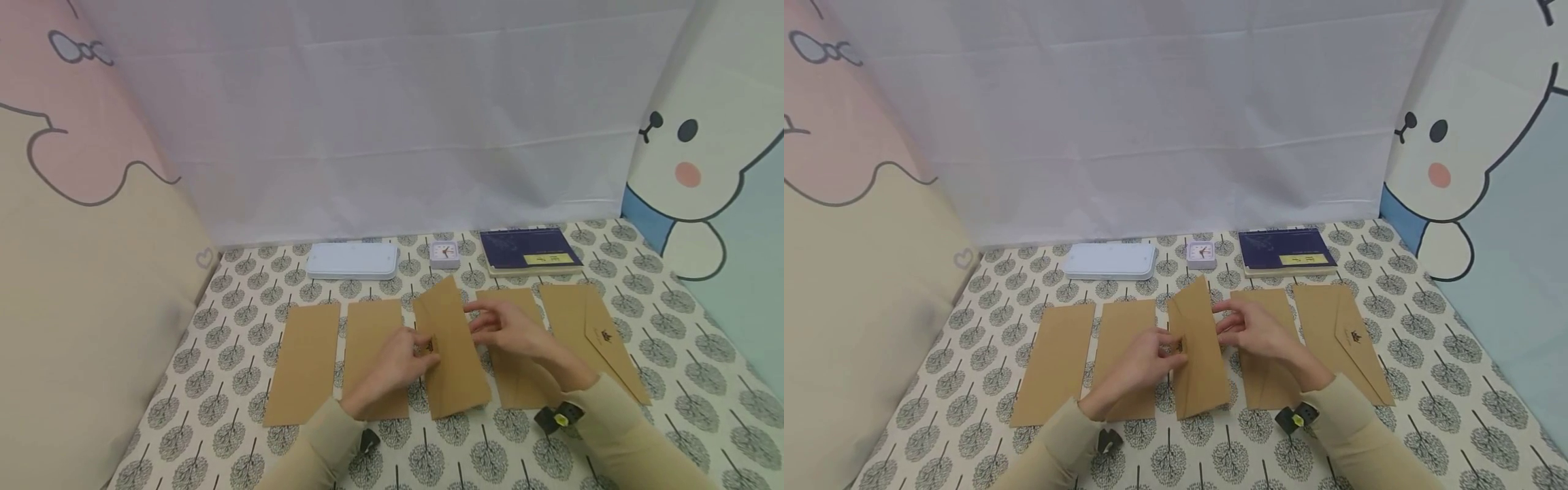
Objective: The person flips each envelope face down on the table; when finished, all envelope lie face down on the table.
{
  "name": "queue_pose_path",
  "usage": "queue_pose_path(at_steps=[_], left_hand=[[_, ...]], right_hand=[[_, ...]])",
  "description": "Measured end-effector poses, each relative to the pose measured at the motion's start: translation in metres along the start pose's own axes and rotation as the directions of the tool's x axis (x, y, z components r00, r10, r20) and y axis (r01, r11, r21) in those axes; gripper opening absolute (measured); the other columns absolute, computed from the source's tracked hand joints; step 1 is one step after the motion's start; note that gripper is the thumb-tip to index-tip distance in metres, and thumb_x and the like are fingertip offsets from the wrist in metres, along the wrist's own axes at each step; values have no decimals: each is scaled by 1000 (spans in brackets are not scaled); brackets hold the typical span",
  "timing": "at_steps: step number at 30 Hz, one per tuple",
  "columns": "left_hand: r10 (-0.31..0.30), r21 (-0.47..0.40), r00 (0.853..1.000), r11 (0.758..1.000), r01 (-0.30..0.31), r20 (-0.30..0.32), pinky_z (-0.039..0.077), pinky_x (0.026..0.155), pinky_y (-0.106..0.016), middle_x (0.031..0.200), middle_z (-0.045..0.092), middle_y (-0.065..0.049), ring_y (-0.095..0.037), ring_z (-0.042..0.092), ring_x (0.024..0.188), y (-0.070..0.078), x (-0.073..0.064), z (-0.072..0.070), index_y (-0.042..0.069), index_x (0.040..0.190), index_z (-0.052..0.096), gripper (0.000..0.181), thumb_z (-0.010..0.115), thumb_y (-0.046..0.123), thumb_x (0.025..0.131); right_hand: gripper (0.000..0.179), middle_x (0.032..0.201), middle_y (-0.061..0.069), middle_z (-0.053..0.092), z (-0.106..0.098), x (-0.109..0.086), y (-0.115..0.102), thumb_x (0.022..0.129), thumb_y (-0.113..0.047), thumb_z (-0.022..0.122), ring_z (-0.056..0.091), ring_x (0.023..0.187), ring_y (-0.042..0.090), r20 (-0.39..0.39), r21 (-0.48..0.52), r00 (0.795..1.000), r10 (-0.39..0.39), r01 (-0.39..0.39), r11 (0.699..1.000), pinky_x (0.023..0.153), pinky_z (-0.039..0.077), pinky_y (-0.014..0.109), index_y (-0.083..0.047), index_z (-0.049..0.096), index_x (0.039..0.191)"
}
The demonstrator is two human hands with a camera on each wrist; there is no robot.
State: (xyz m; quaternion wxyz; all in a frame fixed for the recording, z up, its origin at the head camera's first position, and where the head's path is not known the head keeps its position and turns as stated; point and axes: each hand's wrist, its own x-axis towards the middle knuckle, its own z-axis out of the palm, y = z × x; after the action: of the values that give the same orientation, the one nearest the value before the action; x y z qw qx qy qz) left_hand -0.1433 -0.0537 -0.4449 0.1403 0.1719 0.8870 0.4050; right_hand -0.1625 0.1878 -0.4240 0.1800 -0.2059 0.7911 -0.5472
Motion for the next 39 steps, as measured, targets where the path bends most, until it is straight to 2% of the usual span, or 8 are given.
queue_pose_path(at_steps=[4,9,17,25,27,33,34,39], left_hand=[[-4,-6,1000,1000,4,-7,41,37,-23,103,62,-10,-8,47,45,1,0,1,4,129,59,46,71,18,87],[-4,-9,1000,1000,4,-28,45,40,-25,117,61,-12,-9,50,49,1,1,2,3,135,52,54,71,18,86],[27,-63,998,998,-30,-50,48,43,-27,125,58,-14,-9,53,52,2,0,5,0,139,46,60,71,14,86],[-4,-144,999,990,-1,-38,44,38,-28,81,62,-3,-11,51,46,2,-1,4,3,140,45,56,66,20,91],[-7,-162,999,987,1,-39,44,37,-28,85,64,-5,-12,50,45,3,-2,3,3,140,45,55,64,23,92],[5,-218,998,976,-18,-61,45,39,-29,120,62,-11,-17,57,52,5,-3,3,4,140,45,54,58,32,96],[4,-222,998,975,-18,-63,44,39,-29,118,63,-11,-17,57,52,6,-3,3,5,140,45,54,57,34,96],[-7,-233,998,973,-8,-64,37,35,-26,75,64,-11,-13,48,44,10,-5,2,13,141,47,54,49,45,98]], right_hand=[[60,110,21,64,1,4,8,86,1,66,65,97,29,63,-4,998,-24,24,1000,81,52,34,6,40,140],[60,116,17,62,4,11,17,85,4,62,63,99,28,162,-12,984,-79,82,997,82,52,36,2,40,141],[57,129,17,55,8,17,19,87,-1,63,53,116,31,259,-14,963,-80,86,996,97,43,39,4,42,140],[58,126,15,57,12,19,15,89,-8,64,53,115,34,292,-25,956,-38,47,999,93,45,41,2,41,141],[60,125,15,58,13,19,15,89,-10,64,53,115,35,292,-27,956,-21,30,999,90,47,41,1,39,143],[65,120,17,59,16,21,14,93,-16,63,56,111,32,290,27,957,15,-24,999,74,53,47,-5,31,148],[65,121,18,58,17,21,14,93,-18,63,56,110,32,288,39,957,20,-33,999,75,53,47,-6,31,148],[66,131,22,49,19,21,13,94,-22,63,54,111,34,273,81,961,50,-75,994,79,52,46,-12,28,148]])
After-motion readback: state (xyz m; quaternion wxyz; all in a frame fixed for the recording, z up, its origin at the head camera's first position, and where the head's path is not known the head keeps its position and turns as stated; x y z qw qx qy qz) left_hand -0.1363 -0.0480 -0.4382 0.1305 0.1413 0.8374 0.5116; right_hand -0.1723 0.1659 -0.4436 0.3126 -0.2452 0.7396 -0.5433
